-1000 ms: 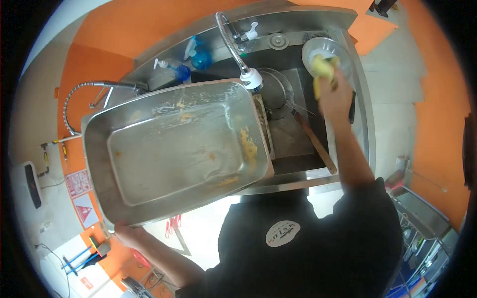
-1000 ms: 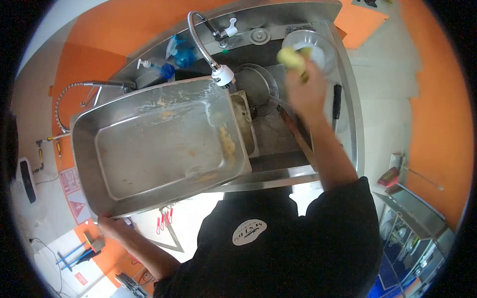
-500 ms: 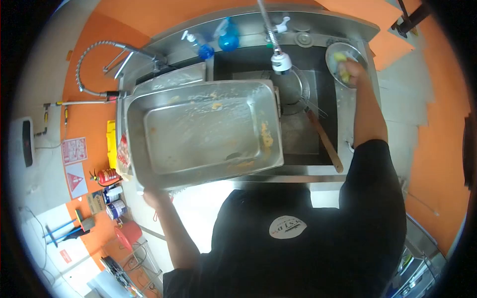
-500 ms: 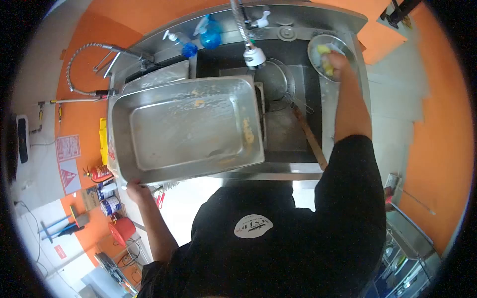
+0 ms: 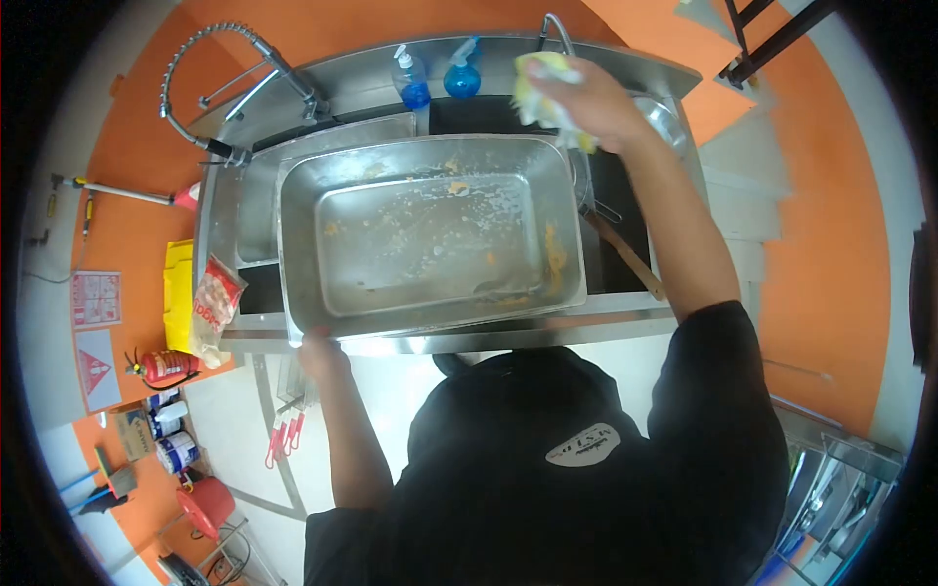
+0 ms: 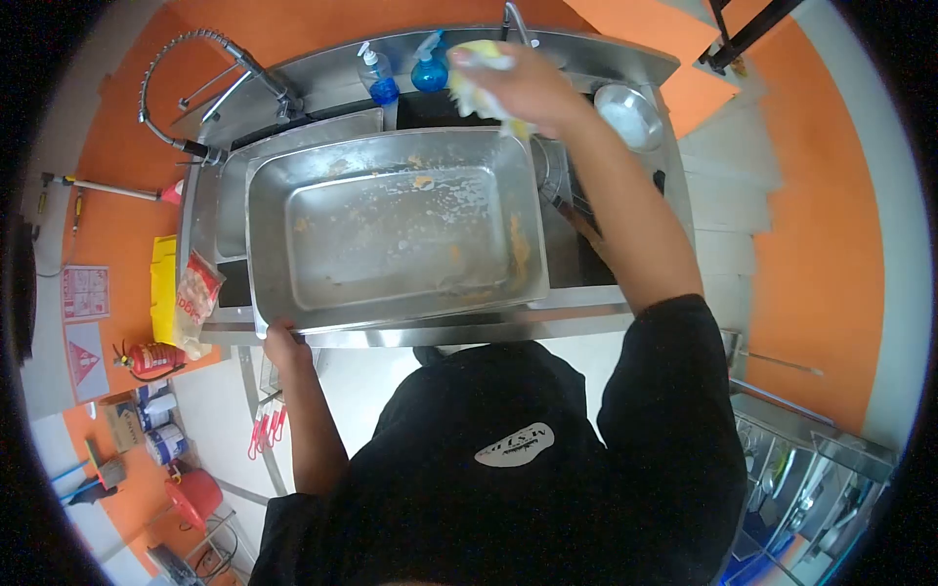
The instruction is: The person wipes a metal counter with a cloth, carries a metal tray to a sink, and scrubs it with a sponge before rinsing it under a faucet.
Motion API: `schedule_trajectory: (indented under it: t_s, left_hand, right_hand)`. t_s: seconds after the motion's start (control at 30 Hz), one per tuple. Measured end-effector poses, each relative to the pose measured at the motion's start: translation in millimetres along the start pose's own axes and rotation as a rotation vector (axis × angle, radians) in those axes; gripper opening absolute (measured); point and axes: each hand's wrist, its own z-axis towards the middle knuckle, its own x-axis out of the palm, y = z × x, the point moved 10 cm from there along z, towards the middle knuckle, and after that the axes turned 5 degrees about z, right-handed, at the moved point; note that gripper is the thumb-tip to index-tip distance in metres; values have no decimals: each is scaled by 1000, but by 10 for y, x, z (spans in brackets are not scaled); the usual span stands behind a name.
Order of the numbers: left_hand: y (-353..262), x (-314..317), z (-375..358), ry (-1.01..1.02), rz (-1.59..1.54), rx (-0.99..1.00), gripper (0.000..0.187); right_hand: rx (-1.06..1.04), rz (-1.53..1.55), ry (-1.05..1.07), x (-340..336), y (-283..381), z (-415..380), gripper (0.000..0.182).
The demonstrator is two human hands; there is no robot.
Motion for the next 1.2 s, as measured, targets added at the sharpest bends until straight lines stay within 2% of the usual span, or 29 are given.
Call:
schedule_trajectory:
  t_s: [0.1, 0.23, 0.3, 0.33, 0.4, 0.47, 0.53, 0.57, 0.6, 0.67, 0.73, 0.8, 0.87, 0.93, 0.97, 1.0, 1.07, 1.1, 1.13, 1.17, 1.2]
  left_hand:
    - [49, 19, 83, 56, 7, -4, 10]
    - [278, -55, 457, 95, -12, 20, 11]
    - [295, -39, 702, 286, 293, 257, 18]
    - [243, -24, 597, 296, 298, 260, 18]
    - [-103, -88, 323, 67, 174, 361, 38]
    - [-561, -140, 55, -148, 527, 911, 62]
    - [-829, -9, -171, -156, 787, 943, 76]
    - [-791, 26, -58, -19, 759, 875, 82]
    - [-864, 112, -138, -30, 914, 864, 80]
    - [-975, 345, -289, 60, 1059, 955, 76]
    - [-1010, 473, -253, 86, 1162, 1004, 74]
    - [-1009, 587, -124, 107, 1268, 1041, 73]
    - [-963, 585, -13, 55, 1448, 1068, 72]
    - [-1003, 679, -35, 7, 1505, 986, 69]
    - [-962, 692, 50, 68, 1518, 923, 68]
    - [-931, 615, 143, 114, 1530, 849, 67]
    - [-874, 345, 389, 47, 1495, 981, 66]
    - [-917, 264, 329, 2, 1527, 942, 66]
    - [-981, 345, 224, -81, 1500, 965, 56]
    - [-1002, 415, 143, -141, 1460, 996, 47]
    - [-982, 439, 81, -120, 1459, 984, 47]
  right_hand:
    - [-46, 3, 13, 447, 184, 117, 49]
    - [-133, -58, -32, 677, 277, 188, 50]
    - [-133, -100, -34, 667, 381, 29, 47]
    - [-130, -99, -45, 623, 320, -63, 47]
    - [-132, 0, 194, 700, 90, -205, 47]
    - [-237, -307, 102, 381, -73, -450, 49]
    - [-302, -385, 49, -42, -536, -603, 40]
    - [-149, -414, -65, -386, -823, -627, 42]
    - [5, -439, -173, -743, -1114, -640, 44]
    - [33, -392, -417, -1515, -1591, -556, 50]
    - [-1, -484, -585, -2169, -2082, -340, 50]
    - [193, -672, -398, -2484, -2396, -20, 57]
    - [255, -987, -149, -2858, -2903, 557, 65]
    - [255, -937, -362, -3265, -2906, 1124, 66]
    - [391, -1009, -297, -3350, -3028, 1356, 65]
    - [514, -1080, -217, -3339, -3129, 1567, 64]
    - [582, -1165, 138, -3098, -3483, 1923, 61]
    - [607, -1132, 258, -2930, -3485, 1998, 61]
    - [647, -1108, 360, -2864, -3527, 1996, 60]
    - [654, -1158, 333, -2937, -3724, 2121, 49]
    - [671, -1172, 337, -2995, -3923, 2201, 49]
